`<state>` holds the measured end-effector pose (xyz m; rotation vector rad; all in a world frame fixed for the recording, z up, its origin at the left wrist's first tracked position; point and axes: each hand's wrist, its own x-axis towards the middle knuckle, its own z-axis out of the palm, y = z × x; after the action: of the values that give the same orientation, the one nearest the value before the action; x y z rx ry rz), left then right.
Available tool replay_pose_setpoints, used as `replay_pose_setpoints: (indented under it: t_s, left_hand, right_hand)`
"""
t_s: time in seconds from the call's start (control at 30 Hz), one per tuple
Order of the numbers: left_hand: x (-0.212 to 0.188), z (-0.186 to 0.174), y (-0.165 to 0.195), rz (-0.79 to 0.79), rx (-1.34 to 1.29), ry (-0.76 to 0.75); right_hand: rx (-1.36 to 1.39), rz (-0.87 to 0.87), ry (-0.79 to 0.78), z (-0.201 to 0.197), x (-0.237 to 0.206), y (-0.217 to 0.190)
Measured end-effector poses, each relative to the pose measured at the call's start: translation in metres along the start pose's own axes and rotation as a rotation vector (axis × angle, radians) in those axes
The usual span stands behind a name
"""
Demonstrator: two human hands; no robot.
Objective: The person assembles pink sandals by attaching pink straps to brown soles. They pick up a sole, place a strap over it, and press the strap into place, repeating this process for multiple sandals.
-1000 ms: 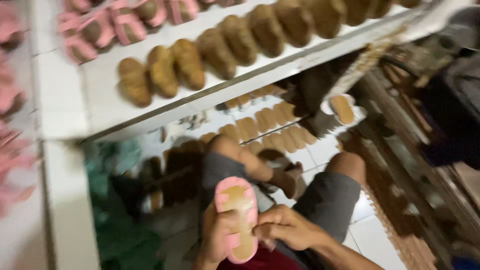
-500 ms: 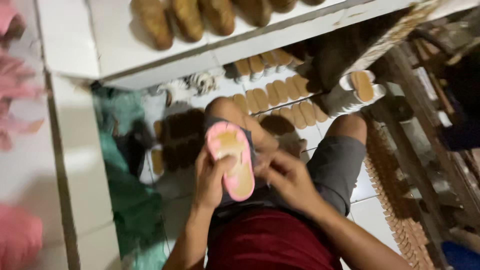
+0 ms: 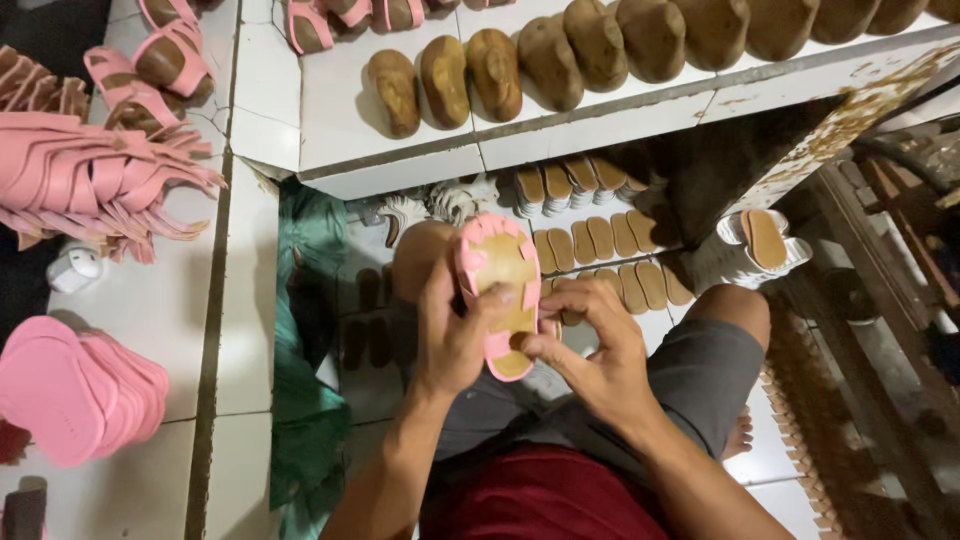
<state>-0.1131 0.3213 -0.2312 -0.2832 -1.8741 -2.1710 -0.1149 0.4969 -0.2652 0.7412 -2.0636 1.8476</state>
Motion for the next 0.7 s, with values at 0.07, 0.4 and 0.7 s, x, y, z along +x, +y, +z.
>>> replay_pose_setpoints:
  t_s: [0.07, 0.4, 0.7]
  left_hand:
    - [-0.012, 0.006, 0.007, 0.015, 0.149, -0.006]
    - [-0.011, -0.005, 0.036, 0.541, 0.845, 0.128]
    - [0.003, -0.073, 0.019, 0.341, 0.606, 0.168]
  right_hand:
    - [0.017, 0.090, -0.039, -0.004, 0.000, -0.001]
    - [-0.152, 0.150, -0.435, -0.002, 0.057, -0.015]
    - [-0.180, -0.054, -0.410, 0.065, 0.096, -0.001]
